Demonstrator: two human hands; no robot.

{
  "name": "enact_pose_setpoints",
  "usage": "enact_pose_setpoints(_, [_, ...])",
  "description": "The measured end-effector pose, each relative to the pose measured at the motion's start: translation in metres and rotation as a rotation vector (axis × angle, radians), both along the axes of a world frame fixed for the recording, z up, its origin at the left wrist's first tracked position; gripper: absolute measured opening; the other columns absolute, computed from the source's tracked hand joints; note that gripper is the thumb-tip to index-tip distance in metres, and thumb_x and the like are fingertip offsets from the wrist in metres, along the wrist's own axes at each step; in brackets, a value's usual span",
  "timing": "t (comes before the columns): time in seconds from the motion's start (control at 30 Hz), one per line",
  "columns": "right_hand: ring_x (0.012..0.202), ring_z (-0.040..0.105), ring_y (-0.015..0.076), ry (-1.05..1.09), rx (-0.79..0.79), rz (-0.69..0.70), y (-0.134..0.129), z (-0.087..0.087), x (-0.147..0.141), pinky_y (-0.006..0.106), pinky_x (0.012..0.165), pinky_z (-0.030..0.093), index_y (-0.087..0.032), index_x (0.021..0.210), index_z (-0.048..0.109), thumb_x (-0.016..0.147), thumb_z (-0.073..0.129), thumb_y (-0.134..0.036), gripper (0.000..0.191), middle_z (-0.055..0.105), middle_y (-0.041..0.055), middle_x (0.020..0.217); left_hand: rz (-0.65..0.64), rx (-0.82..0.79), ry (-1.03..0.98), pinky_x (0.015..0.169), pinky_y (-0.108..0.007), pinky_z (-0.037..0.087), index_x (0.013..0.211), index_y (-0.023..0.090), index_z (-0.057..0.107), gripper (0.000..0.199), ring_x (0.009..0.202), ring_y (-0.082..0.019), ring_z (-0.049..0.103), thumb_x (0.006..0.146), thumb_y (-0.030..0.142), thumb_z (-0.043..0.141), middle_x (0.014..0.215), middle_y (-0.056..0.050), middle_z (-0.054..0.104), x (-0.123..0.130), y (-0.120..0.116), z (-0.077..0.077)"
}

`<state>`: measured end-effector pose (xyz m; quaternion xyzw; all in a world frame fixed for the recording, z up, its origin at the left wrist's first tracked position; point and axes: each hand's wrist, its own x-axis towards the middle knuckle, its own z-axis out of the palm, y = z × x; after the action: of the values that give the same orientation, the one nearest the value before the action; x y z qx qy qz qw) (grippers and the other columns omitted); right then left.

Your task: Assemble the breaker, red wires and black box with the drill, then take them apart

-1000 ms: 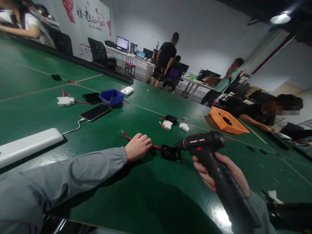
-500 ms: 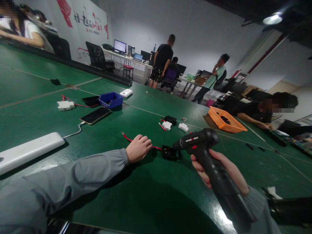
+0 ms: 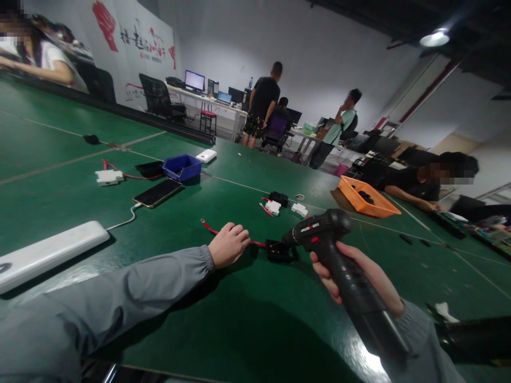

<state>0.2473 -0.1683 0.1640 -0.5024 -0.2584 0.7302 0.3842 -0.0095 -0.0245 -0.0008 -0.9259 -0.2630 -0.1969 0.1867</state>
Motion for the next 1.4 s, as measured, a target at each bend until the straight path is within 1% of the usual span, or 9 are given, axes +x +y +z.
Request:
enact_pose_setpoints(0.1, [0.049,0.054,0.0100,-0.007,0.005,0.005,0.000,0.000,0.000,0.021,0.044,0.051,-0.013,0.101,0.061,0.088,0.058,-0.049,0.038,0.057,0.0021,0.072,-0.002,0.002,0.000,0.077,-0.040,0.032,0.092,0.018,0.062,0.013,0.087,-0.023,0.048,0.091,0.024,0.050,0.091,-0.009,0.058,-0.001,0.000,0.000])
enact_pose_setpoints(0.3, [0.049,0.054,0.0098,-0.001,0.019,0.013,0.000,-0.001,-0.001,0.021,0.043,0.052,-0.011,0.099,0.062,0.084,0.063,-0.049,0.041,0.057,0.0014,0.071,-0.004,0.003,-0.002,0.078,-0.040,0.032,0.093,0.018,0.062,0.013,0.088,-0.023,0.048,0.090,0.024,0.052,0.092,-0.009,0.058,-0.001,-0.001,0.001])
enact_pose_setpoints(0.53, [0.050,0.054,0.0102,-0.018,0.015,0.015,0.000,0.000,-0.002,0.022,0.044,0.052,-0.013,0.101,0.061,0.089,0.056,-0.049,0.038,0.058,0.0023,0.072,-0.001,0.004,-0.002,0.077,-0.041,0.033,0.092,0.017,0.062,0.014,0.087,-0.023,0.047,0.091,0.024,0.050,0.091,-0.009,0.058,-0.001,0.000,0.000])
enact_pose_setpoints(0.67, [0.049,0.054,0.0097,-0.011,0.005,0.011,-0.001,0.000,-0.002,0.021,0.043,0.051,-0.013,0.101,0.061,0.088,0.057,-0.049,0.038,0.058,0.0020,0.072,0.001,0.003,0.001,0.077,-0.041,0.033,0.091,0.017,0.062,0.014,0.087,-0.023,0.047,0.091,0.024,0.050,0.092,-0.009,0.058,-0.001,-0.001,0.000])
enact_pose_setpoints(0.87, [0.046,0.052,0.0086,0.040,0.024,-0.005,0.000,-0.004,0.001,0.021,0.040,0.050,-0.009,0.103,0.062,0.086,0.060,-0.047,0.042,0.058,0.0033,0.075,-0.008,0.000,0.004,0.077,-0.041,0.033,0.093,0.017,0.062,0.014,0.087,-0.023,0.047,0.091,0.024,0.049,0.092,-0.009,0.058,-0.001,0.000,0.001])
enact_pose_setpoints(1.07, [0.049,0.053,0.0096,0.097,0.007,-0.017,-0.001,-0.004,0.002,0.021,0.042,0.050,-0.007,0.104,0.062,0.086,0.060,-0.042,0.040,0.058,0.0041,0.076,0.009,-0.017,0.011,0.077,-0.041,0.032,0.091,0.018,0.060,0.012,0.087,-0.024,0.047,0.090,0.024,0.050,0.091,-0.009,0.058,-0.001,0.000,0.000])
enact_pose_setpoints(1.4, [0.051,0.052,0.0096,0.185,0.013,0.002,-0.003,-0.008,0.011,0.022,0.042,0.049,-0.006,0.105,0.062,0.085,0.063,-0.041,0.040,0.057,0.0031,0.075,0.021,-0.018,0.012,0.077,-0.041,0.032,0.092,0.018,0.060,0.011,0.087,-0.024,0.047,0.090,0.023,0.050,0.091,-0.009,0.057,0.000,0.000,-0.001])
